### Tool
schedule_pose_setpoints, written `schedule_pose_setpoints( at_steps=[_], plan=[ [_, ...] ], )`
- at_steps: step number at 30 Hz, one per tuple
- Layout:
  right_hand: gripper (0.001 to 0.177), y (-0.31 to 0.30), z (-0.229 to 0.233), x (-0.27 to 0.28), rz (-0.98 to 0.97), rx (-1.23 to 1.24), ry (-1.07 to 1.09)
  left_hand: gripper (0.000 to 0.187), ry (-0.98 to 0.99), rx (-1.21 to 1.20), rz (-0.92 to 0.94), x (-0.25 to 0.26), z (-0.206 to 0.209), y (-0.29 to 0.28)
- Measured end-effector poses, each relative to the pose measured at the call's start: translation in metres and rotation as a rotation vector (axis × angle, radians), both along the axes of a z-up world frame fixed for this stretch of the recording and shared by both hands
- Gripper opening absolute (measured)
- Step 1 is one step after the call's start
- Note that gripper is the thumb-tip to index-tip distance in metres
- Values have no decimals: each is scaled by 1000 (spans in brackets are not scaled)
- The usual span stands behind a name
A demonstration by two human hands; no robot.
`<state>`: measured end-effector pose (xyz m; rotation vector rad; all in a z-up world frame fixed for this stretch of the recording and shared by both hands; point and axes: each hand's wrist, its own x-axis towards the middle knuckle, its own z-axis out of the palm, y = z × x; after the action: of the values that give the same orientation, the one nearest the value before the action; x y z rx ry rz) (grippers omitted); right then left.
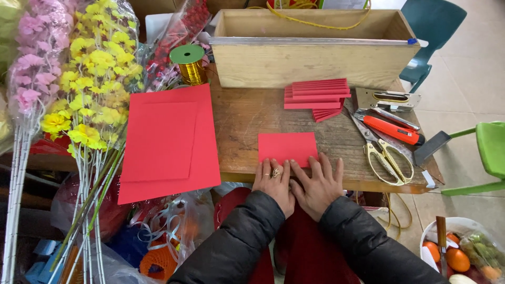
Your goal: Folding small pieces of red paper into accordion-style fans by hand.
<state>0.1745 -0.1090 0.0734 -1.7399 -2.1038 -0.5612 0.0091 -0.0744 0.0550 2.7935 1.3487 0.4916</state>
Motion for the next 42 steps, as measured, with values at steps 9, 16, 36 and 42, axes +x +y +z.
schedule_pose_setpoints(
  at_steps=[9, 16, 36, 42],
  plan=[
    [45, -1, 5, 19, -86, -147, 22, 87, -10, 11, 9, 0, 6, -3],
    [51, -6, -17, 52, -158, -229, 56, 108, 3, -108, 40, 23, 16, -7],
    [51, -5, -31, 67, -141, -239, 161, 125, 74, 137, 61, -60, -40, 12],
    [50, -52, -1, 19, -159, -13, 500, 78, -260, 119, 71, -45, 13, -23]
  ],
)
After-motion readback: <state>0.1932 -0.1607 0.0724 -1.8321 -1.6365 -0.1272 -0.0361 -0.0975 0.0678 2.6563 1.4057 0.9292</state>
